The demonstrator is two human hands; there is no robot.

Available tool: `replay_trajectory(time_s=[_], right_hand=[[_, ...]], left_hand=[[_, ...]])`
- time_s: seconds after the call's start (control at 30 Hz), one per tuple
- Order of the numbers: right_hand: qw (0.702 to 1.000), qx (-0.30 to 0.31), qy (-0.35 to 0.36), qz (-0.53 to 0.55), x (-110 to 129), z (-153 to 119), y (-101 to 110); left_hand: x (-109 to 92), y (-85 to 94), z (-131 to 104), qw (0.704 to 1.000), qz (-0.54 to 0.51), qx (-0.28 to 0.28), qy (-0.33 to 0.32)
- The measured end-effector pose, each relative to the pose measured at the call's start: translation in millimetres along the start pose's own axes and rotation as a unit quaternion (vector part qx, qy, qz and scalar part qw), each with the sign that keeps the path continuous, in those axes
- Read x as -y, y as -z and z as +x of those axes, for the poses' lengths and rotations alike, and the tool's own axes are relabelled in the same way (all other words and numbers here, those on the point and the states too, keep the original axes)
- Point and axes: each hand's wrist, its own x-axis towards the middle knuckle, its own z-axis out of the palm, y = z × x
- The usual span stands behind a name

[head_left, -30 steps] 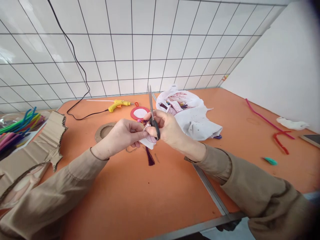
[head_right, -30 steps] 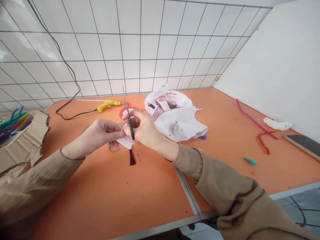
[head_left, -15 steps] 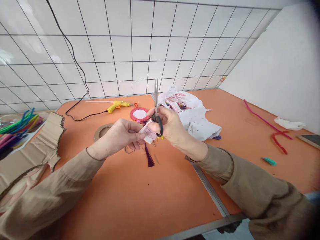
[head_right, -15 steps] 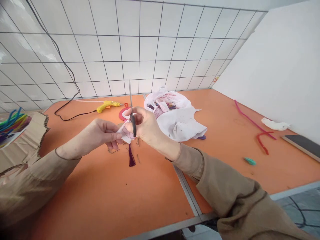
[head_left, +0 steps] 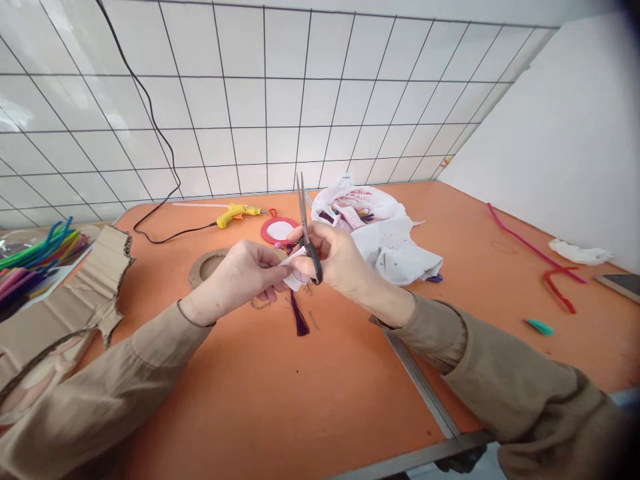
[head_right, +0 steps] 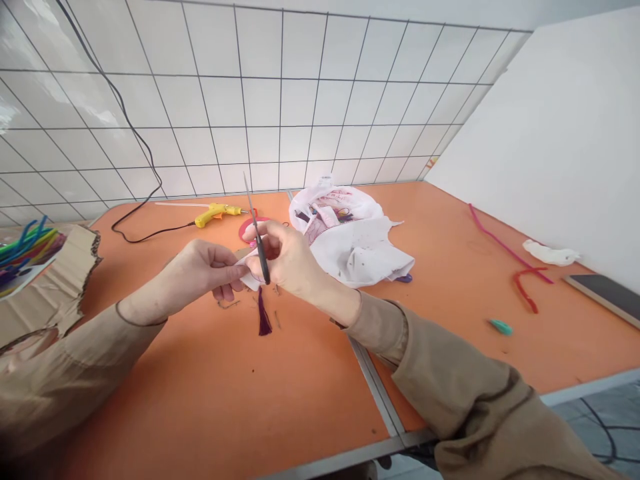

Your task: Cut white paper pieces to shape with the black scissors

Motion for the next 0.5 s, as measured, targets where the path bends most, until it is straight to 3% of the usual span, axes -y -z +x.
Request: replay_trajectory(time_s=[0.13, 0.3, 0.5], right_hand=[[1.0, -0.012, -0.002, 0.004, 3.8, -0.4, -1.6], [1.0, -0.012, -0.013, -0.012, 5.7, -2.1, -2.6], [1.0, 0.005, -0.017, 0.003, 4.7, -1.2, -0.9]], left_hand=[[0.2, 1.5, -1.7, 1.0, 0.001, -0.001, -0.012], [3.0, 1.9, -0.8, 0.997, -0.011, 0.006, -0.073], [5.0, 1.5, 3.2, 0.998, -0.048, 0.001, -0.051]])
